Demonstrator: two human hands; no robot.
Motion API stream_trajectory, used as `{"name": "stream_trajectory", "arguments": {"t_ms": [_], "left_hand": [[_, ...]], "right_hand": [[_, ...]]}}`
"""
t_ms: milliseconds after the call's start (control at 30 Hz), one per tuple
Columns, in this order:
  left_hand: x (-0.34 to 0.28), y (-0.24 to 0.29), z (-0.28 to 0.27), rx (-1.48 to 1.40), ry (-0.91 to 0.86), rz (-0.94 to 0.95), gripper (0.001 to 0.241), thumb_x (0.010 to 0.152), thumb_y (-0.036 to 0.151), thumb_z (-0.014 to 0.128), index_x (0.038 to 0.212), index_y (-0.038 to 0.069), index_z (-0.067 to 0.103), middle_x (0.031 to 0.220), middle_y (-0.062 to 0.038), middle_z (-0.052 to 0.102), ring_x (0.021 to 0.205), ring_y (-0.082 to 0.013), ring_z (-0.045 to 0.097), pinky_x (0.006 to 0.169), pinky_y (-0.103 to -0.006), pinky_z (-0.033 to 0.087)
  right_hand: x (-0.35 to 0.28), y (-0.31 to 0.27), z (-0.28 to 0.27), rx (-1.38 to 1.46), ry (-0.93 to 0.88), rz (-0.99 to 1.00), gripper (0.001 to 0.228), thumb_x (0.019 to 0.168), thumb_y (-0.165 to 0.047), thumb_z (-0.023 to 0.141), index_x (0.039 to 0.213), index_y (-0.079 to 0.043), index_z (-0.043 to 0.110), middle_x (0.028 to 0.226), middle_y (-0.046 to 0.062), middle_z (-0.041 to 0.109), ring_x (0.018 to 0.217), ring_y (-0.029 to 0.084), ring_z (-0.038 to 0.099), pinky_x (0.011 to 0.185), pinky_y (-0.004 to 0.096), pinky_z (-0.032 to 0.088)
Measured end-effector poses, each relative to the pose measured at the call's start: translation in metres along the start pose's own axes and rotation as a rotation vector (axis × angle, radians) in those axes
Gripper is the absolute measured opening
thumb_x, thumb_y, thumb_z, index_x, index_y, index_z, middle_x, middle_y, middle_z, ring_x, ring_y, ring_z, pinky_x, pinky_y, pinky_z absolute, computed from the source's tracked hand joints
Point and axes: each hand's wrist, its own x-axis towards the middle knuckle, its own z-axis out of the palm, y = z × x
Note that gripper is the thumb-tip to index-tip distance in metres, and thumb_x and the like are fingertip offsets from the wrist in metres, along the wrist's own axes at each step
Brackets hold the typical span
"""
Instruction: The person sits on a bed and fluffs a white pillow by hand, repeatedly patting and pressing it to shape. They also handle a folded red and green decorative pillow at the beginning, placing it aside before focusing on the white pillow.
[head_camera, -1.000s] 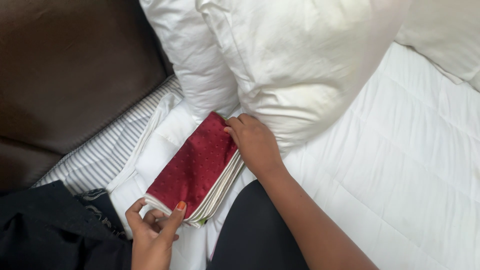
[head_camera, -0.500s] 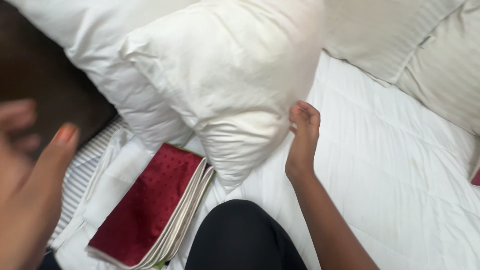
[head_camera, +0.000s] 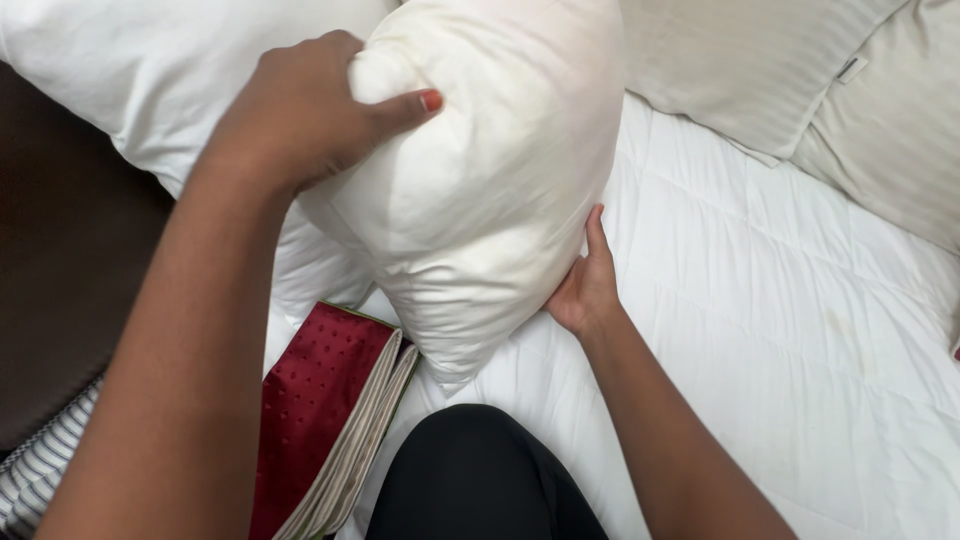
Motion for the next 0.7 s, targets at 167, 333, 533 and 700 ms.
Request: {"name": "stream_trajectory", "arguments": {"t_ms": [167, 333, 533, 700], "left_hand": [[-0.018, 0.019, 0.009, -0.283, 0.121, 0.186, 0.065, 0.087, 0.045, 0.075, 0.132, -0.001, 0.065, 0.104, -0.022, 0.076, 0.09, -0.0302, 0.077, 0.082, -0.0381, 0.058], [-0.052, 0.056, 0.038, -0.533, 0.062, 0.248, 0.054, 0.092, 0.035, 0.072, 0.132, 0.0, 0.066, 0.108, -0.015, 0.08, 0.094, -0.0234, 0.08, 0.084, -0.0326, 0.06], [-0.094, 0.086, 0.145, -0.983, -0.155, 0.128, 0.071, 0.087, 0.032, 0.073, 0.146, -0.001, 0.05, 0.134, -0.02, 0.072, 0.118, -0.0265, 0.071, 0.099, -0.0349, 0.056], [-0.147, 0.1, 0.215, -0.788, -0.567, -0.214, 0.079, 0.092, 0.033, 0.064, 0.158, 0.009, 0.028, 0.153, -0.02, 0.049, 0.14, -0.029, 0.052, 0.114, -0.037, 0.041]], "right_hand": [[-0.015, -0.044, -0.013, -0.084, -0.176, -0.074, 0.111, 0.076, -0.076, 0.063, 0.156, -0.005, 0.033, 0.158, 0.018, 0.047, 0.144, 0.036, 0.049, 0.118, 0.057, 0.039], [-0.076, -0.122, -0.056, -0.273, -0.233, -0.264, 0.09, 0.083, -0.066, 0.067, 0.153, -0.014, 0.046, 0.151, 0.007, 0.057, 0.138, 0.026, 0.054, 0.116, 0.048, 0.044], [-0.166, -0.195, -0.135, -0.52, 0.254, -0.419, 0.105, 0.083, -0.06, 0.074, 0.159, -0.004, 0.03, 0.152, 0.017, 0.056, 0.139, 0.029, 0.055, 0.117, 0.044, 0.044], [-0.221, -0.188, -0.161, -0.873, 0.713, -0.425, 0.097, 0.087, -0.045, 0.073, 0.156, 0.003, 0.025, 0.141, 0.036, 0.056, 0.127, 0.043, 0.066, 0.098, 0.05, 0.059]]}}
